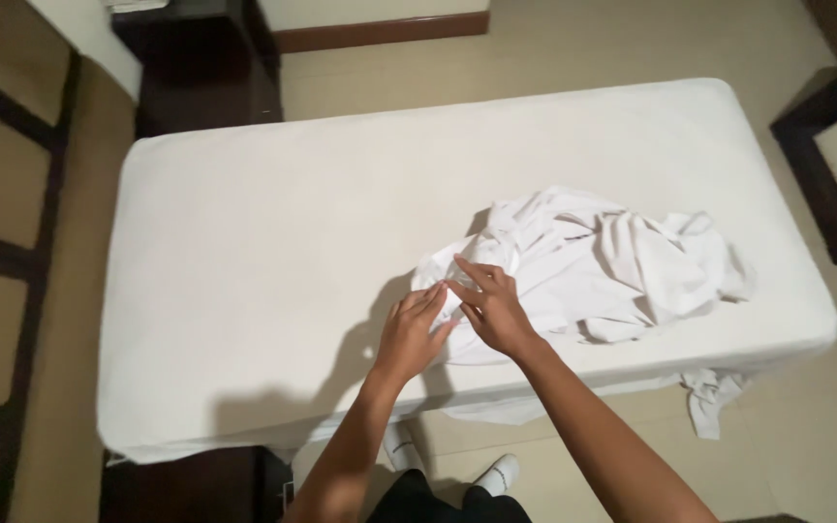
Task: The person folds a white bed sheet on a mattress. They smooth the fabric, fold it in half lengthwise, and then fold it into a compact rectangular shape.
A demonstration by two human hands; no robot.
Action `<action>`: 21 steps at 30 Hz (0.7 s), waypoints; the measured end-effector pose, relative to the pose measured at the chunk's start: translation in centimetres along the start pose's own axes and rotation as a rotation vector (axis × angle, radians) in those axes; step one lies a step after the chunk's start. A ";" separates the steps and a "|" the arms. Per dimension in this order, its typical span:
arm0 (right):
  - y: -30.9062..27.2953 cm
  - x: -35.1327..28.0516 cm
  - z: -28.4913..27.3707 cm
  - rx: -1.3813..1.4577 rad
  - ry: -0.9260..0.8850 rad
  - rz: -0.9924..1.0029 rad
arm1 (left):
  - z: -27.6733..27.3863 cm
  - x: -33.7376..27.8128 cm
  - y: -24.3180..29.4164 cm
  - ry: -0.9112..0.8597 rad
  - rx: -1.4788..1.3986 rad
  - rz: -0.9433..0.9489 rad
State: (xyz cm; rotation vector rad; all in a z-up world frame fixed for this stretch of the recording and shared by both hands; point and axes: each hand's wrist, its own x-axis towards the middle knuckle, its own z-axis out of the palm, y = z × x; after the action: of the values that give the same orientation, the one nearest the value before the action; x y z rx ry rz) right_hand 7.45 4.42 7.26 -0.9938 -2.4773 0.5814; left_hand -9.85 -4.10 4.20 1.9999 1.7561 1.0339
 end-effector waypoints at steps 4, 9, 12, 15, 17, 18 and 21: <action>0.9 -2.0 -2.3 0.020 0.001 -0.001 | 1.2 1.4 2.3 0.065 -0.006 0.026; 3.4 -5.2 -4.8 -0.038 0.004 -0.031 | 3.6 2.4 6.6 0.129 -0.001 0.059; 3.3 -7.0 -8.5 -0.038 -0.034 -0.055 | 6.2 2.7 9.9 0.195 -0.033 0.058; 6.4 -9.6 -10.2 -0.118 0.003 -0.026 | 8.8 3.2 14.2 0.164 -0.065 0.070; 8.5 -11.6 -11.4 -0.196 0.020 -0.009 | 11.2 3.1 16.0 0.158 -0.134 0.099; 9.6 -12.3 -12.0 -0.268 0.037 -0.004 | 12.4 3.3 16.8 0.159 -0.193 0.122; 12.3 -14.7 -14.4 -0.276 0.118 0.040 | 13.6 3.8 19.7 0.161 -0.260 0.140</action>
State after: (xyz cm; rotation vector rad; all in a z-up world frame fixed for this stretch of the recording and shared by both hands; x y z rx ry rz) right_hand 31.26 5.23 9.71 -1.1457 -2.4802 0.1876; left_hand 13.91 -1.54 8.34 1.9431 1.4797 1.4248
